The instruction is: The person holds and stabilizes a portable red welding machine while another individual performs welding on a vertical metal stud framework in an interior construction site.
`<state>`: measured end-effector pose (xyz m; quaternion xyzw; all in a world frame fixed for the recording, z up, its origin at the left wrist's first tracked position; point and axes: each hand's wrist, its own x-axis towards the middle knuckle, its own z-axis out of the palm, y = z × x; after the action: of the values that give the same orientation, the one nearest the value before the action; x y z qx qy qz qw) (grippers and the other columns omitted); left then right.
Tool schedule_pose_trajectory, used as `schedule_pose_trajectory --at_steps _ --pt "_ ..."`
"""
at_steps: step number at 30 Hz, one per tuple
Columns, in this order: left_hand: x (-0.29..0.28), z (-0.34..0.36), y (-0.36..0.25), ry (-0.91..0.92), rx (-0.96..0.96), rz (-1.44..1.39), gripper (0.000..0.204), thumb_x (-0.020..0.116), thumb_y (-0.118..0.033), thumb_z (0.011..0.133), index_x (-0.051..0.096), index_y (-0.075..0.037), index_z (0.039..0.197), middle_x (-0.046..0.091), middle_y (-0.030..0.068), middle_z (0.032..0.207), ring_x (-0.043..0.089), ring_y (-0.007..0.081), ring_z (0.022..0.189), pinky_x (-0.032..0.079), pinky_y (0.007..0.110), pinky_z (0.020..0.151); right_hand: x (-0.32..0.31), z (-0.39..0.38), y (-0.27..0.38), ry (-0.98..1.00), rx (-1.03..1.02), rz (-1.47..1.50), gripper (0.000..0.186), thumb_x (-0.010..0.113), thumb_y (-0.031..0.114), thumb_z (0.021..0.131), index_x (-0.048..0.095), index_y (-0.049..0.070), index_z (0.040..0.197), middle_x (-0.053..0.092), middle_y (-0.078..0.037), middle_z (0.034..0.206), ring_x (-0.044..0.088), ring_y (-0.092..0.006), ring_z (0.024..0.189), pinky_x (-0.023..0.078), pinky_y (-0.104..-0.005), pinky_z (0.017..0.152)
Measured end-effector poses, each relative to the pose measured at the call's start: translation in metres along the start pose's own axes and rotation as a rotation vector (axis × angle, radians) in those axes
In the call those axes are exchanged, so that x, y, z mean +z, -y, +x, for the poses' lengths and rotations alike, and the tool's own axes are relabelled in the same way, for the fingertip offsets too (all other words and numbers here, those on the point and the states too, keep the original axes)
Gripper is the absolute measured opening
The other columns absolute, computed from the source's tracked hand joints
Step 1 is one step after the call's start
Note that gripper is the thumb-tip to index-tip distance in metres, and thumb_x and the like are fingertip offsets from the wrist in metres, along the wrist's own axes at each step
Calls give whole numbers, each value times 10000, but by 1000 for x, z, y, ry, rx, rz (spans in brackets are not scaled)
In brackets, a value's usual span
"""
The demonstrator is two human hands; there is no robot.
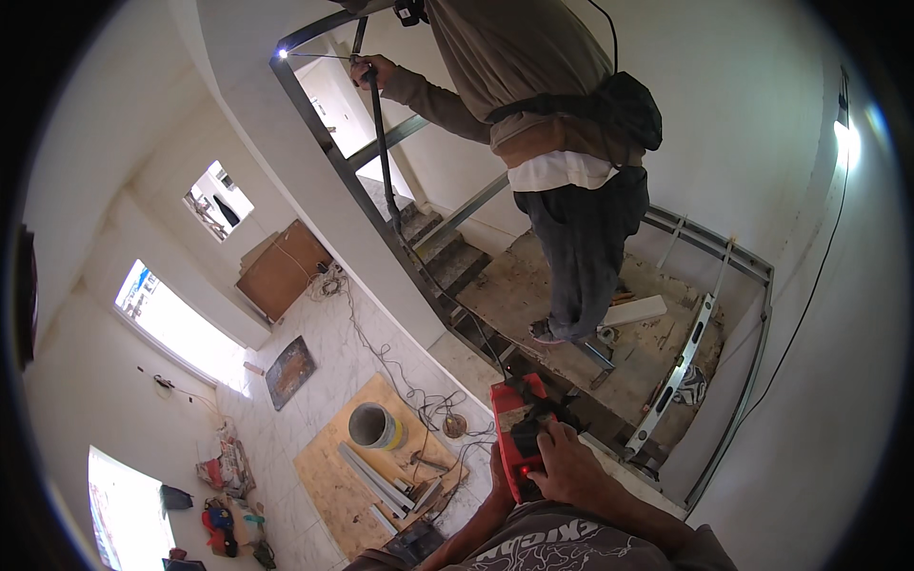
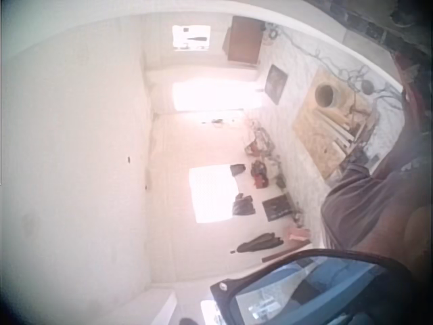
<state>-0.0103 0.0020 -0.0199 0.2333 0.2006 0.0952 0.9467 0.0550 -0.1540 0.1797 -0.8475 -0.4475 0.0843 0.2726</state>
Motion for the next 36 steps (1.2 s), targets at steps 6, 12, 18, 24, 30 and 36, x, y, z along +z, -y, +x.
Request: schedule_pose_trajectory --at_steps 6,12,18,24,30,36 --pt "-15 6 7 16 0 -69 522 369 -444 1022 530 -33 1302 644 148 1211 650 265 1064 531 392 956 -1 0 2 10 0 0 686 814 276 742 457 -89 1201 424 -280 1296 441 -456 1255 527 -457 938" --pt "-10 5 5 16 -6 -33 523 369 -444 1023 529 -32 1302 645 147 1208 651 262 1058 532 390 955 -1 -1 0 -9 -27 -8 716 811 277 744 446 -104 1229 422 -289 1304 441 -451 1249 505 -457 969" --pt "-14 5 3 41 1 13 536 356 -451 1027 511 -37 1329 625 139 1245 642 257 1086 526 382 965 2 0 0 18 2 -3 721 807 294 748 447 -105 1229 411 -317 1321 438 -459 1257 496 -459 981" --pt "8 -5 -4 38 65 163 532 340 -445 1033 502 -38 1336 623 140 1246 640 255 1091 525 379 968 -1 0 -1 17 9 -1 715 812 297 746 450 -103 1215 414 -306 1316 435 -456 1260 508 -453 968" --pt "-7 0 1 5 44 68 533 334 -443 1034 502 -34 1332 624 140 1241 643 252 1085 529 373 958 0 1 0 17 0 -2 721 816 294 745 445 -102 1219 409 -308 1320 433 -460 1260 509 -454 969" --pt "3 -2 -1 -32 62 106 518 355 -434 1031 512 -32 1318 631 139 1230 650 251 1069 536 376 947 2 1 -2 13 1 5 726 816 291 746 442 -105 1225 405 -312 1325 432 -465 1258 487 -462 992"
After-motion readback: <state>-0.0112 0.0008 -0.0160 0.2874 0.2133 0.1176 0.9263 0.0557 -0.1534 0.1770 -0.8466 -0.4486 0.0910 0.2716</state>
